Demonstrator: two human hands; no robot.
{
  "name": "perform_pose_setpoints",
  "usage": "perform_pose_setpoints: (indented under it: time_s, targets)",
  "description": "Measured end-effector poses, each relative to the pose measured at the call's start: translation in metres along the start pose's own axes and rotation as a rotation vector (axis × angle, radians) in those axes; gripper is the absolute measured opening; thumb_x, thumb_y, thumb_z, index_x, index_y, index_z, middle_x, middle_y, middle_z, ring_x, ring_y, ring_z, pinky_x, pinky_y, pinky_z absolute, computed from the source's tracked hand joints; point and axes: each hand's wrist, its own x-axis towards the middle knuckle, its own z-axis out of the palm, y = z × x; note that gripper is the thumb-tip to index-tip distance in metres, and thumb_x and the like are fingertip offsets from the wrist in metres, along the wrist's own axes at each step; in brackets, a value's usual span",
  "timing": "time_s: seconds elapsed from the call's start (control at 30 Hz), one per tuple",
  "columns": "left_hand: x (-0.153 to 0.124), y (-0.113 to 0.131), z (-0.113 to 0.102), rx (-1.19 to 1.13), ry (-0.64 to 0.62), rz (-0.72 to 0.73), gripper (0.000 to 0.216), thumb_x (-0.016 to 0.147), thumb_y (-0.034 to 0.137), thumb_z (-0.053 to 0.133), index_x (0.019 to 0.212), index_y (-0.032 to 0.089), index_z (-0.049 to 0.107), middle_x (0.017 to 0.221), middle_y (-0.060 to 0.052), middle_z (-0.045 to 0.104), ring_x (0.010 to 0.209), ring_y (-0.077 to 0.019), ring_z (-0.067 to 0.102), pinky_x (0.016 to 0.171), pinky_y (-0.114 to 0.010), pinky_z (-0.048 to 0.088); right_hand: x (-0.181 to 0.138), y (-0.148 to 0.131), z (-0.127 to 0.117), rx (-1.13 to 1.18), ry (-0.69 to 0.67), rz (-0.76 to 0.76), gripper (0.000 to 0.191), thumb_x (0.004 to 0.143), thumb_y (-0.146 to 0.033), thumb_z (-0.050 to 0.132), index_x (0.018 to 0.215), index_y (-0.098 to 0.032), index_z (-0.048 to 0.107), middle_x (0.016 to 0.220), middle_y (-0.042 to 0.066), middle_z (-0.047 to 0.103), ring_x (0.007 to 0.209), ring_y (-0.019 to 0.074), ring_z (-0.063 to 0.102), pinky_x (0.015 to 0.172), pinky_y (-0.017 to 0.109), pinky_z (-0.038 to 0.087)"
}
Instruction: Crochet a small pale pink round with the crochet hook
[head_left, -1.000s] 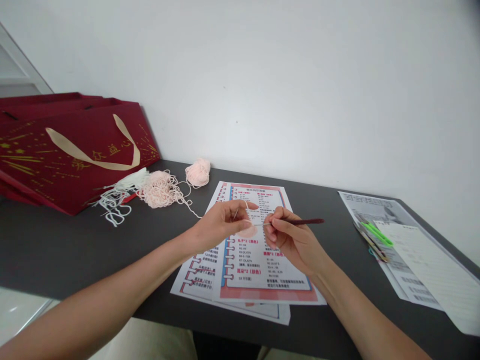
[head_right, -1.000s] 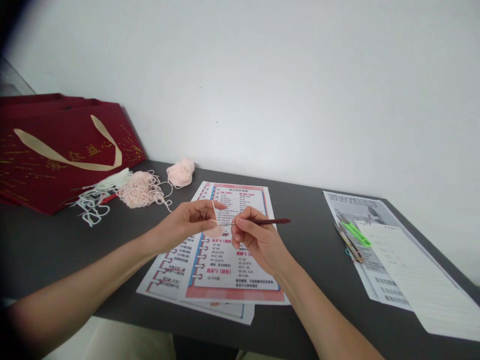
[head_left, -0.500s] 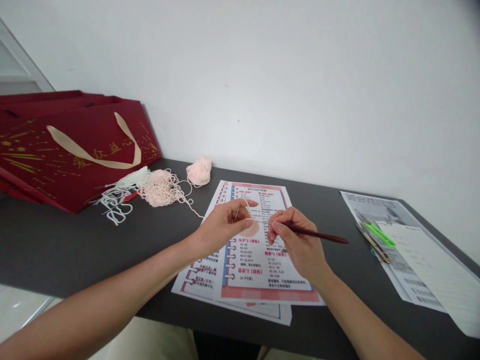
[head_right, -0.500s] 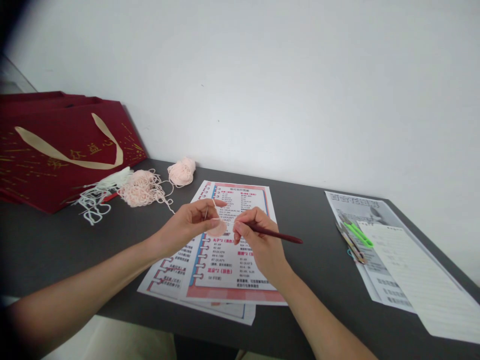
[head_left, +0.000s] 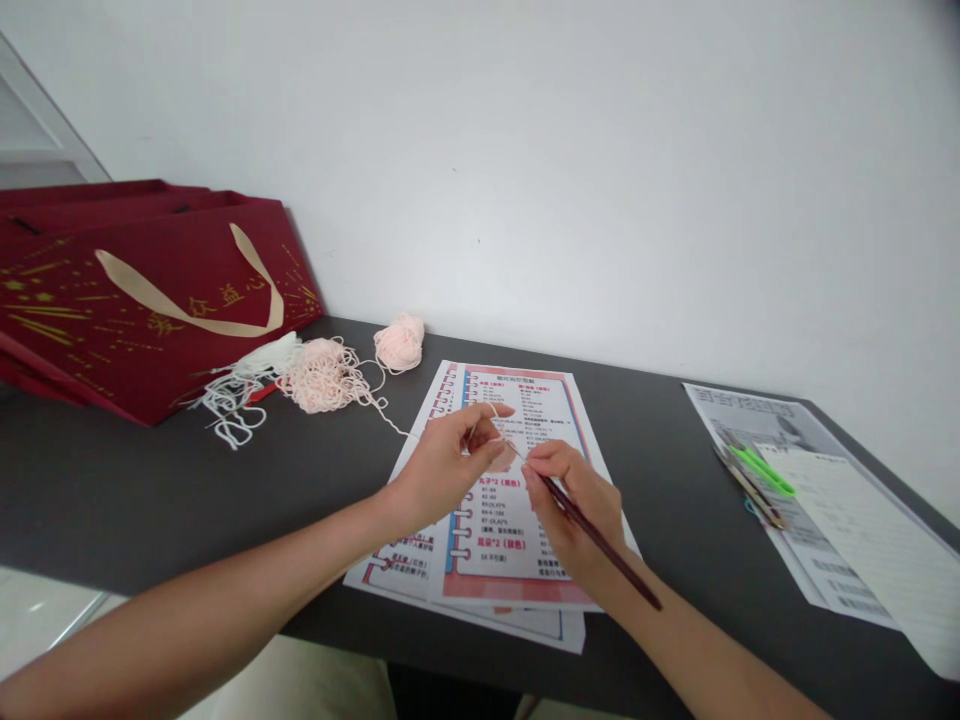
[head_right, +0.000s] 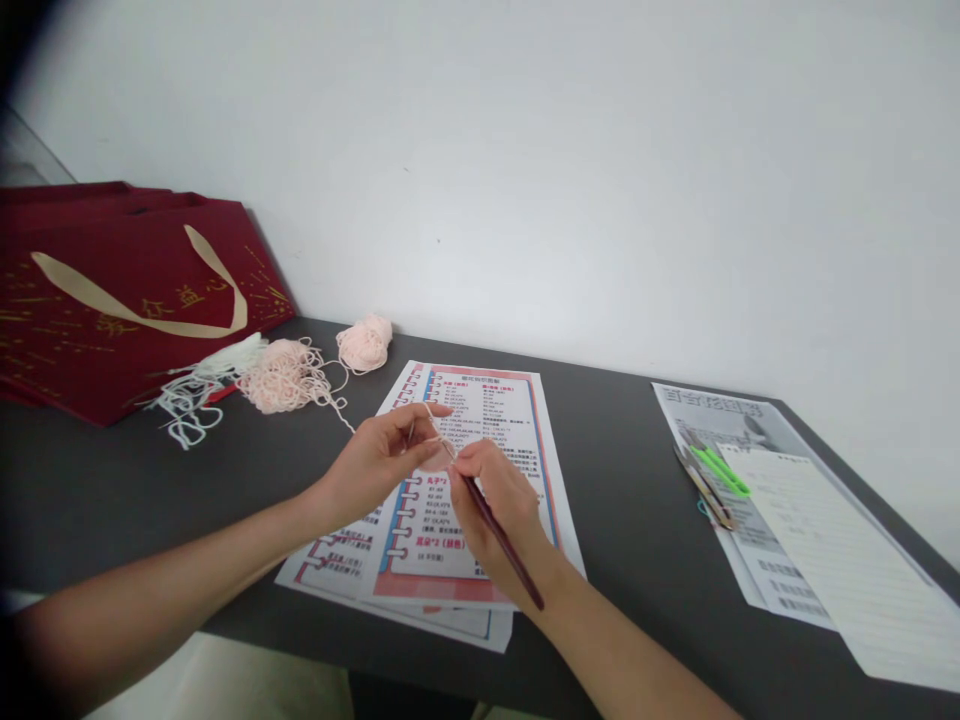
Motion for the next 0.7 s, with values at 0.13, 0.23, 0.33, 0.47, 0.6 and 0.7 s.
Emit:
perform_pose_setpoints:
  time_s: [0.13,0.23,0.33,0.47,0.6,0.7]
  targets:
    - [-0.003,-0.001,0.002,0.095,0.064,0.03,0.024,0.081,0.023,0.058,0.104,0.021,0.065,0.066,0.001,0.059,0.067,-0.0157,0.052,0.068,-0.029,0.039,0.001,0.0,0.006,0.139,0.077,0.18,0.009,0.086,-0.018,0.054,0.079,-0.023,0.052,0.071,-0.001,0.057,0.059,0.0133,0.054,0.055,0.027,0.044]
    - [-0.003,0.0,0.001,0.152,0.087,0.053,0.023,0.08,0.025,0.06,0.101,0.021,0.068,0.066,0.001,0.061,0.067,-0.0161,0.053,0.068,-0.028,0.04,0.0,0.003,0.009,0.231,0.102,0.273,0.011,0.087,-0.019,0.054,0.077,-0.023,0.051,0.065,-0.003,0.055,0.056,0.0132,0.053,0.056,0.027,0.045]
    - [-0.003,0.001,0.001,0.17,0.096,0.036,0.028,0.078,0.026,0.062,0.106,0.022,0.067,0.065,0.002,0.062,0.063,-0.0146,0.052,0.066,-0.028,0.04,-0.004,0.007,0.01,0.098,0.065,0.122,0.01,0.086,-0.014,0.053,0.083,-0.023,0.052,0.079,0.001,0.059,0.067,0.0152,0.058,0.061,0.029,0.047]
    - [-0.004,0.005,0.002,0.147,0.058,0.014,0.026,0.079,0.026,0.062,0.103,0.021,0.068,0.065,0.001,0.064,0.064,-0.0154,0.056,0.069,-0.028,0.041,-0.008,0.012,0.009,-0.077,-0.042,-0.163,0.021,0.084,-0.005,0.05,0.091,-0.025,0.051,0.09,0.004,0.059,0.082,0.0182,0.059,0.07,0.032,0.049]
    - [-0.002,0.005,0.001,-0.028,-0.03,-0.06,0.027,0.076,0.022,0.065,0.102,0.019,0.066,0.065,0.001,0.064,0.067,-0.0156,0.059,0.072,-0.03,0.043,-0.002,0.017,0.005,-0.08,-0.139,-0.23,0.024,0.085,-0.003,0.048,0.096,-0.024,0.049,0.091,0.005,0.057,0.082,0.0176,0.058,0.068,0.031,0.05]
    - [0.001,0.001,0.0,-0.319,-0.145,-0.222,0.043,0.072,0.02,0.07,0.113,0.016,0.059,0.065,0.002,0.063,0.063,-0.0137,0.059,0.068,-0.029,0.044,0.005,0.021,0.001,-0.094,-0.213,-0.307,0.023,0.086,-0.004,0.046,0.097,-0.024,0.049,0.088,0.005,0.057,0.076,0.017,0.055,0.064,0.031,0.049]
